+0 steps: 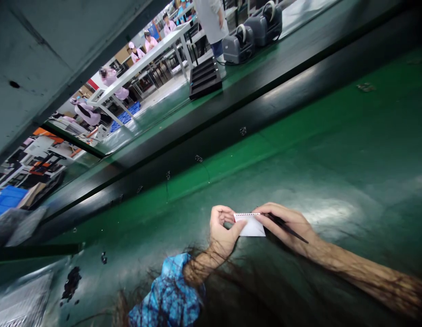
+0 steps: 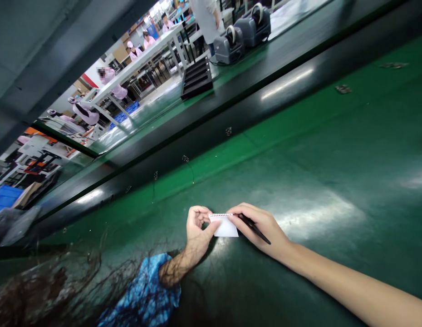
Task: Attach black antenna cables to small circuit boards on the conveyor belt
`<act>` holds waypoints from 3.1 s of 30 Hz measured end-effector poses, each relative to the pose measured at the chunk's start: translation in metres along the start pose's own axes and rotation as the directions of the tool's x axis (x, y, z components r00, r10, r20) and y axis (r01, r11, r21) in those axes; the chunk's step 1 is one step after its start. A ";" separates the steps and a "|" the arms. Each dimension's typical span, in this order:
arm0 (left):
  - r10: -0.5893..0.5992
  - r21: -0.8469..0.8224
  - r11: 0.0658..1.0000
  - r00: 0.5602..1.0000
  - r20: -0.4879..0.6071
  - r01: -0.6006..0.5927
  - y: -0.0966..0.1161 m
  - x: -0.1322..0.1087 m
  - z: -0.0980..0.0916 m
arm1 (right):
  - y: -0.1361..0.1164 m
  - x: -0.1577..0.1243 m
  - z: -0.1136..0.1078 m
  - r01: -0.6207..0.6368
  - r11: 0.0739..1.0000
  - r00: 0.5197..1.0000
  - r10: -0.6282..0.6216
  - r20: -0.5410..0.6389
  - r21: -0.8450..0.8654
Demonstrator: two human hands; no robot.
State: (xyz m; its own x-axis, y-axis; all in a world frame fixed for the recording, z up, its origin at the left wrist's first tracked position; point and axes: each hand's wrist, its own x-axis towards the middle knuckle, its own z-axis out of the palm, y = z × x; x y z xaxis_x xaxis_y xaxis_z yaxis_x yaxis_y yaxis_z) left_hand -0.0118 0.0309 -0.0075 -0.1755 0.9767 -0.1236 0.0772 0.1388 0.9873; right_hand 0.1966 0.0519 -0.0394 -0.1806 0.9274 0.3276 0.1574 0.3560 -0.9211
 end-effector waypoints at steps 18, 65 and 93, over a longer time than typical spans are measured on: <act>-0.129 -0.083 0.985 0.968 0.214 0.150 0.001 -0.002 0.002 | -0.002 0.005 0.008 0.201 0.968 0.979 -0.205 -0.008 -0.148; 0.337 0.314 0.846 0.890 0.308 -0.430 -0.015 0.009 -0.023 | -0.006 0.008 -0.016 0.029 1.000 0.981 -0.030 0.190 0.010; 0.088 0.325 0.928 0.953 0.291 -0.185 -0.012 0.007 -0.022 | 0.000 -0.001 -0.011 -0.084 0.993 0.976 0.064 0.207 0.089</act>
State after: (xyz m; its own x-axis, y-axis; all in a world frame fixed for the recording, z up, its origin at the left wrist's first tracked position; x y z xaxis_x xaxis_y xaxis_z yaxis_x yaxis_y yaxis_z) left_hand -0.0356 0.0320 -0.0179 0.1256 0.9903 -0.0598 0.4227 0.0011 0.9063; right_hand 0.2077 0.0522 -0.0370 -0.3674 0.9044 0.2171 0.0853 0.2652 -0.9604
